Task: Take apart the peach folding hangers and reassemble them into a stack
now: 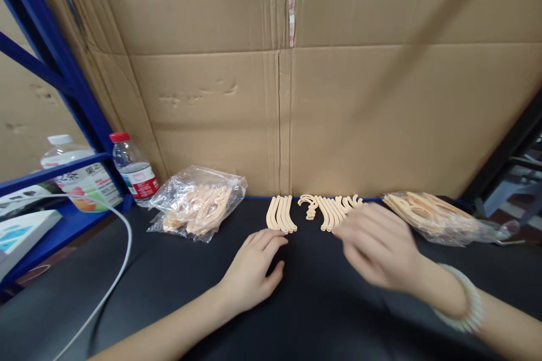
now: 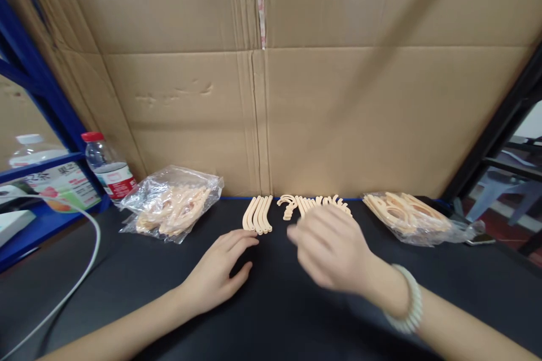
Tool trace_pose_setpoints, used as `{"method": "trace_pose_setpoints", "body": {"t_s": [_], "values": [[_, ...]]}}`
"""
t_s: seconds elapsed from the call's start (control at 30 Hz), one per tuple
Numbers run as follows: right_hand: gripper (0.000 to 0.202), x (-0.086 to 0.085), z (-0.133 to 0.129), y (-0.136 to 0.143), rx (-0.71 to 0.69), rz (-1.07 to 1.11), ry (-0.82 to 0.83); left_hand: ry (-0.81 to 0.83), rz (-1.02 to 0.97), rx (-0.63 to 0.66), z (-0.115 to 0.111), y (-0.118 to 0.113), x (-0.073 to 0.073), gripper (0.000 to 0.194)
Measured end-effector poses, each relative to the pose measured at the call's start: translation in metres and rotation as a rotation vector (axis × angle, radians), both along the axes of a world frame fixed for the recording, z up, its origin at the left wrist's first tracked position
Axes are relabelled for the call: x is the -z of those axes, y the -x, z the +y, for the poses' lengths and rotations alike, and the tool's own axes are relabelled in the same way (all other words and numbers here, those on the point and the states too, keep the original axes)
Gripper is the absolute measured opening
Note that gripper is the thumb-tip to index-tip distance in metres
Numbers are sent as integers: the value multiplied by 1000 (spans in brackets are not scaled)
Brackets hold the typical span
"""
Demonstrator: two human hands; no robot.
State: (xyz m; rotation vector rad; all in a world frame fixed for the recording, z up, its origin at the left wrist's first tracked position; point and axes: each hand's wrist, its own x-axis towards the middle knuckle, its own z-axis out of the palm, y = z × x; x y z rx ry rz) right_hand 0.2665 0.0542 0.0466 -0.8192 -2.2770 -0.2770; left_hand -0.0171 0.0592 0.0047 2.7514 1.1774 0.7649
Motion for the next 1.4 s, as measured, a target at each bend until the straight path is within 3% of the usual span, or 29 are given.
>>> {"method": "trace_pose_setpoints", "body": {"t_s": [0.13, 0.23, 0.33, 0.63, 0.93, 1.4], "values": [[28, 2, 73, 1, 61, -34, 324, -15, -31, -68, 16, 10, 1, 42], [25, 10, 115, -3, 32, -111, 396, 8, -21, -78, 25, 18, 3, 47], [28, 15, 133, -1, 3, -156, 427, 3, -5, -61, 29, 23, 7, 49], [45, 20, 137, 5, -90, -182, 511, -43, 61, -53, 33, 25, 15, 47], [31, 23, 135, 2, -126, -107, 532, 2, 164, -59, 34, 23, 14, 47], [23, 28, 136, 2, -139, -38, 529, -3, 107, -26, 30, 22, 11, 43]]}}
